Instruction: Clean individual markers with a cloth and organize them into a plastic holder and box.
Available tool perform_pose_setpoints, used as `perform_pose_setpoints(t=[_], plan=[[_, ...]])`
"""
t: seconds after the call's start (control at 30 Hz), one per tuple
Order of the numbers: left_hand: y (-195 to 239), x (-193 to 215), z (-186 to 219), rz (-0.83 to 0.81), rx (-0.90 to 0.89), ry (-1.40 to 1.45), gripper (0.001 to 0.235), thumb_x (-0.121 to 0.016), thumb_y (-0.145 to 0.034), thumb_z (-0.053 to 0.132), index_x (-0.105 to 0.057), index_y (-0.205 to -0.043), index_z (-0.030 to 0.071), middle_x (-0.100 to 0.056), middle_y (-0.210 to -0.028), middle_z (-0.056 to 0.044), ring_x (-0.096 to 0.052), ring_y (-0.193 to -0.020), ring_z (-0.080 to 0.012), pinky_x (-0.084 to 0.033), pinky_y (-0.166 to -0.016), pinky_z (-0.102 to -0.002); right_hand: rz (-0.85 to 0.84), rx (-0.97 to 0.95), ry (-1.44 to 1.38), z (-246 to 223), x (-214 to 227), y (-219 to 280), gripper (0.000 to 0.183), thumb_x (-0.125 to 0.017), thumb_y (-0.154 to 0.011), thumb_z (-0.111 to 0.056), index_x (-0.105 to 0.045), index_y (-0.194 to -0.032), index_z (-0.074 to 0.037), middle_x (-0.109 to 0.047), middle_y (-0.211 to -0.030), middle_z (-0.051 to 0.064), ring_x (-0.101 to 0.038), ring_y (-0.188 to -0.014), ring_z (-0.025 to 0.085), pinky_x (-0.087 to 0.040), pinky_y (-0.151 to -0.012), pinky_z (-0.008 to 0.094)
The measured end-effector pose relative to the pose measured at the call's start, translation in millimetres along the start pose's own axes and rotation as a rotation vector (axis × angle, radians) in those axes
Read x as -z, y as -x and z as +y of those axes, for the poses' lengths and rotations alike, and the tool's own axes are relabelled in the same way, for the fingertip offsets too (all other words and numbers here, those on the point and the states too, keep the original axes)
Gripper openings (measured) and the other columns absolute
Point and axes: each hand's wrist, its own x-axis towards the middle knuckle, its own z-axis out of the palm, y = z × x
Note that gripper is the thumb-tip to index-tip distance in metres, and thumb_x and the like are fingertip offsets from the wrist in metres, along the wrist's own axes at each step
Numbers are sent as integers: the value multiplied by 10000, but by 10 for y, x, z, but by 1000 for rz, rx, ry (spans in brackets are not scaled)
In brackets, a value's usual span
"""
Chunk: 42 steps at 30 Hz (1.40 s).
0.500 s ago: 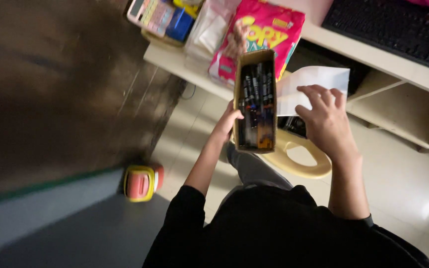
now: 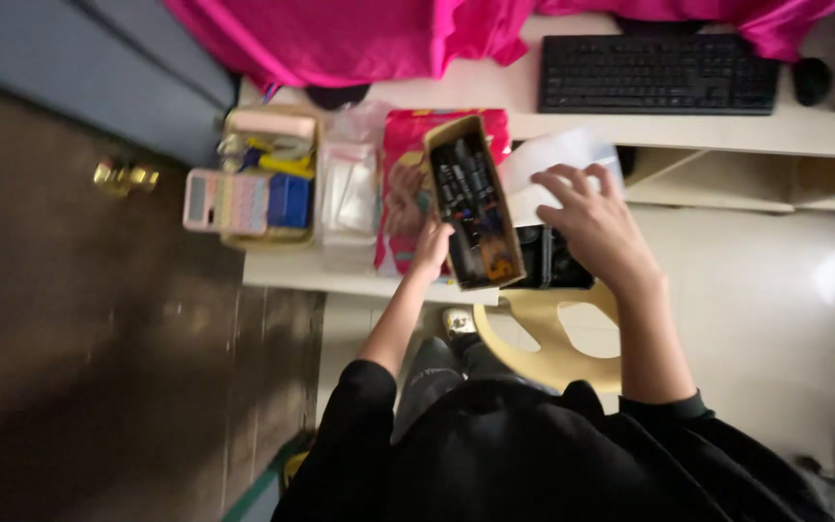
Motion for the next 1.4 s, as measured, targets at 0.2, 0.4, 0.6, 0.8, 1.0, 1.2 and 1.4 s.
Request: perform_pose_setpoints(t=[0.2,0.4,0.6,0.8,1.0,1.2,1.4], plan=[[-130,149,708,-3,-175,-360,745,-527,-856,40,-328,-1572,82,-401,-1585,-116,-466,-1381,-249,-442,-1034,-349,-66,-8,1,125,-74,-494,181,-629,-823,-49,-744,-946,-114,-622,-1385,30,-521,-1342,216,-406,-1092,473],[-685,390,1362,-119,-619,-686,583,-654,-989,64,-442,-1532,46,-455,-1574,-196,-410,-1498,-359,-346,-1219,-433,-21,5,152,343,-224,-1130,136,-644,-838,-136,-763,-905,-137,-606,-1402,5,-518,-1340,226,-410,-1099,445],[-1577,28,2354,-377,-607,-666,541,-582,-1012,28,-442,-1534,40,-503,-1563,-186,-456,-1495,-321,-342,-1259,-410,-98,49,271,602,-482,-1786,72,-713,-803,-176,-777,-827,-201,-605,-1384,-53,-515,-1351,199,-418,-1078,391],[-2162,-432,2606,-518,-702,-560,646,-602,-995,43,-287,-1554,-34,-440,-1520,-282,-440,-1426,-406,-378,-1152,-456,-84,275,479,973,-1055,-2253,42,-741,-771,-208,-759,-765,-245,-596,-1387,-77,-522,-1327,175,-399,-1114,388],[-2434,-341,2375,-301,-630,-819,422,-554,-1032,87,-522,-1451,121,-732,-1055,-255,-718,-962,-426,-532,-747,-521,-79,348,597,1249,-1292,-2356,174,-738,-838,-225,-694,-673,-256,-569,-1375,-157,-519,-1359,108,-364,-1178,357],[-2557,-372,2343,-200,-553,-1019,401,-577,-1024,121,-551,-1424,150,-705,-875,-257,-716,-818,-431,-514,-642,-535,-28,423,613,1342,-1179,-2479,104,-711,-836,-260,-703,-735,-234,-575,-1383,-133,-528,-1352,98,-370,-1149,352],[-2742,-406,2285,-160,-588,-1066,182,-628,-942,146,-559,-1080,48,-720,-805,-195,-732,-782,-376,-542,-627,-492,22,518,695,1443,-1220,-2505,69,-681,-838,-291,-699,-831,-225,-579,-1399,-122,-510,-1382,73,-363,-1169,333]])
